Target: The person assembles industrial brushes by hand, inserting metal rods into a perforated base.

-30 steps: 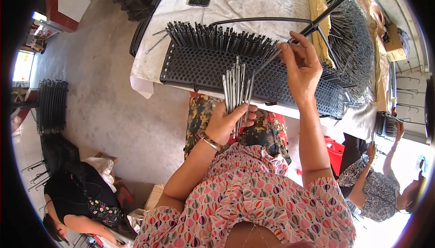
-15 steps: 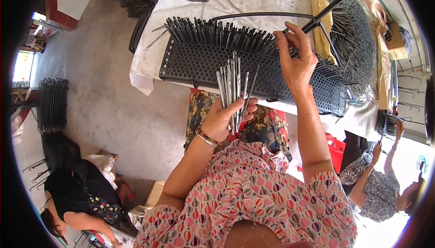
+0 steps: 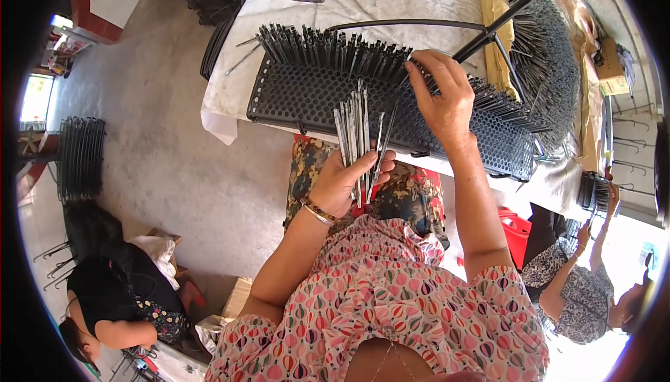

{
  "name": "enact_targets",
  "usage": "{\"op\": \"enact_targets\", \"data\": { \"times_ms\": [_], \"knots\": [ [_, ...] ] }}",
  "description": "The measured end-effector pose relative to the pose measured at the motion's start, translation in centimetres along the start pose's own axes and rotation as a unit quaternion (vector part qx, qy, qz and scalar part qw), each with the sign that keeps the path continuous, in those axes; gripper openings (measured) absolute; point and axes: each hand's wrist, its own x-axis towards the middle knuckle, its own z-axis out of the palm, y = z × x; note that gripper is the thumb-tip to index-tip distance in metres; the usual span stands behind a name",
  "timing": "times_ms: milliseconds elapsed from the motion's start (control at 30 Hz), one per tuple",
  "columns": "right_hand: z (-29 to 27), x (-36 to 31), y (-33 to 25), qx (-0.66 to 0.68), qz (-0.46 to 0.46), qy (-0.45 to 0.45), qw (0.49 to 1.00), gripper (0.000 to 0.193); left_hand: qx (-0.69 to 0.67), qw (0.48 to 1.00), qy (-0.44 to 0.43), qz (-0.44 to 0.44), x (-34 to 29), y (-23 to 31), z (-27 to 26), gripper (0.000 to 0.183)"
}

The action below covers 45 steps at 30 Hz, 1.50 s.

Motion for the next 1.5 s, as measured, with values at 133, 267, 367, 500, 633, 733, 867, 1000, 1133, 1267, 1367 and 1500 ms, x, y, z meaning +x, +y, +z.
{"op": "enact_targets", "data": {
  "times_ms": [133, 267, 367, 500, 633, 733, 867, 1000, 1133, 1267, 1367, 1500],
  "knots": [
    [-0.5, -0.3, -0.5, -0.01, -0.061, -0.027, 0.998, 0.022, -0.012, 1.0, 0.009, 0.008, -0.1, 0.2, 0.2, 0.02],
    [-3.8, -1.9, -2.9, 0.131, -0.143, -0.225, 0.955, 0.028, -0.028, 1.0, 0.001, 0.015, -0.2, 0.0, -0.2, 0.022],
    [-4.5, -4.9, -4.6, 0.147, -0.146, -0.331, 0.92, 0.033, -0.042, 0.999, -0.003, 0.029, 0.1, -0.2, -0.5, 0.021],
    [-3.8, -7.0, -3.2, 0.098, -0.212, -0.295, 0.927, 0.031, -0.004, 0.999, 0.011, 0.049, 0.7, -1.1, -1.1, 0.02],
    [-4.2, -6.5, -3.4, 0.115, -0.23, -0.24, 0.936, 0.026, 0.018, 0.999, 0.013, 0.033, 0.4, -0.8, -0.9, 0.018],
    [-5.4, -5.1, -5.1, 0.169, -0.164, -0.164, 0.958, 0.022, 0.013, 0.999, -0.007, 0.048, 0.2, -0.6, -0.3, 0.019],
    [-5.9, -4.4, -6.8, 0.295, 0.211, -0.087, 0.928, 0.014, 0.01, 0.996, 0.052, 0.072, -0.1, -0.9, -0.2, 0.021],
    [-3.6, -4.2, -4.4, 0.377, 0.419, -0.187, 0.805, 0.019, 0.054, 0.996, 0.005, 0.076, -0.4, -0.7, 0.4, 0.023],
    [-3.2, -4.3, -4.0, 0.335, 0.41, -0.257, 0.809, 0.021, 0.029, 0.999, 0.006, 0.028, -0.7, -0.6, 1.3, 0.022],
    [-3.1, -4.6, -3.5, 0.292, 0.42, -0.282, 0.812, 0.021, 0.066, 0.997, -0.007, 0.029, -0.7, -0.7, 1.6, 0.023],
    [-3.5, -4.8, -2.5, 0.324, 0.412, -0.332, 0.784, 0.024, 0.049, 0.998, -0.017, 0.022, -0.5, -0.7, 2.2, 0.022],
    [-5.6, -2.1, -1.7, 0.352, 0.384, -0.249, 0.816, 0.023, 0.029, 0.999, 0.03, 0.031, -0.1, -1.3, 1.2, 0.024]
  ]
}}
